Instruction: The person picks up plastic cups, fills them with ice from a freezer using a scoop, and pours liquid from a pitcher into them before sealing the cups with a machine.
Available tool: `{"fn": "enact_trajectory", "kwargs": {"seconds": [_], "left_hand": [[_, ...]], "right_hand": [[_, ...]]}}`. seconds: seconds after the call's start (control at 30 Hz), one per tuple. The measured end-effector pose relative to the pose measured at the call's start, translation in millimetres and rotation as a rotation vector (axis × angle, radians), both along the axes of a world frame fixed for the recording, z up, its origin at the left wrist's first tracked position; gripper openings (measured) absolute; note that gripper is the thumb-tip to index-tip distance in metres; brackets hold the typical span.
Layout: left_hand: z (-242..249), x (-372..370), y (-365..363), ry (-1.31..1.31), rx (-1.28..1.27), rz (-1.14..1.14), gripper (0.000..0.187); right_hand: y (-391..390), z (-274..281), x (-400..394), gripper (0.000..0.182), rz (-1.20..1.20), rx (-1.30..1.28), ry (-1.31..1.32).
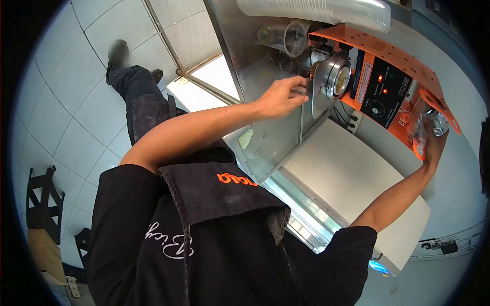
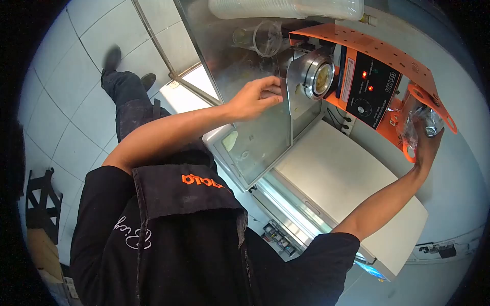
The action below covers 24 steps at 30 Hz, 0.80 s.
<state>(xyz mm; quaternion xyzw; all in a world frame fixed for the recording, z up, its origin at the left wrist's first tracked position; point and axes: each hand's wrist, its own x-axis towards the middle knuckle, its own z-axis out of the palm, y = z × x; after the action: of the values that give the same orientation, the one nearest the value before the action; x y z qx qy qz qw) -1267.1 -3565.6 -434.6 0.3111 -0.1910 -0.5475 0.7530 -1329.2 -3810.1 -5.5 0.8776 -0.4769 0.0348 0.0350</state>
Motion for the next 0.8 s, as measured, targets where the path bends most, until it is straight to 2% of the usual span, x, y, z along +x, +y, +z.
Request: {"fn": "enact_trajectory", "kwargs": {"seconds": [0.13,0.23,0.43,0.53,0.63,0.8], "left_hand": [[9.4,4.3,-4.2,-0.043,0.115,0.026,0.018],[14.7,2.5,-3.6,0.039,0.134,0.037,0.014],[10.0,1.5,-5.0,0.033,0.112,0.044,0.013],[8.3,0.1,-5.5,0.024,0.113,0.048,0.013],[10.3,-0.7,-5.4,0.042,0.117,0.066,0.013],[10.8,3.8,-3.7,-0.001,0.113,0.065,0.012]], "right_hand": [[5.1,-1.4,2.5,0.099,-0.018,-0.027,0.013],[2.4,-5.0,-3.0,0.101,-0.015,-0.175,0.057],[15.4,-27.2,2.6,0.102,0.06,-0.406,0.098],[23.1,-41.5,4.2,0.096,0.053,-0.71,0.226],[29.9,-55.6,7.7,0.109,0.001,-0.949,0.352],[27.3,-79.2,2.2,0.115,-0.027,-1.189,0.355]]}}
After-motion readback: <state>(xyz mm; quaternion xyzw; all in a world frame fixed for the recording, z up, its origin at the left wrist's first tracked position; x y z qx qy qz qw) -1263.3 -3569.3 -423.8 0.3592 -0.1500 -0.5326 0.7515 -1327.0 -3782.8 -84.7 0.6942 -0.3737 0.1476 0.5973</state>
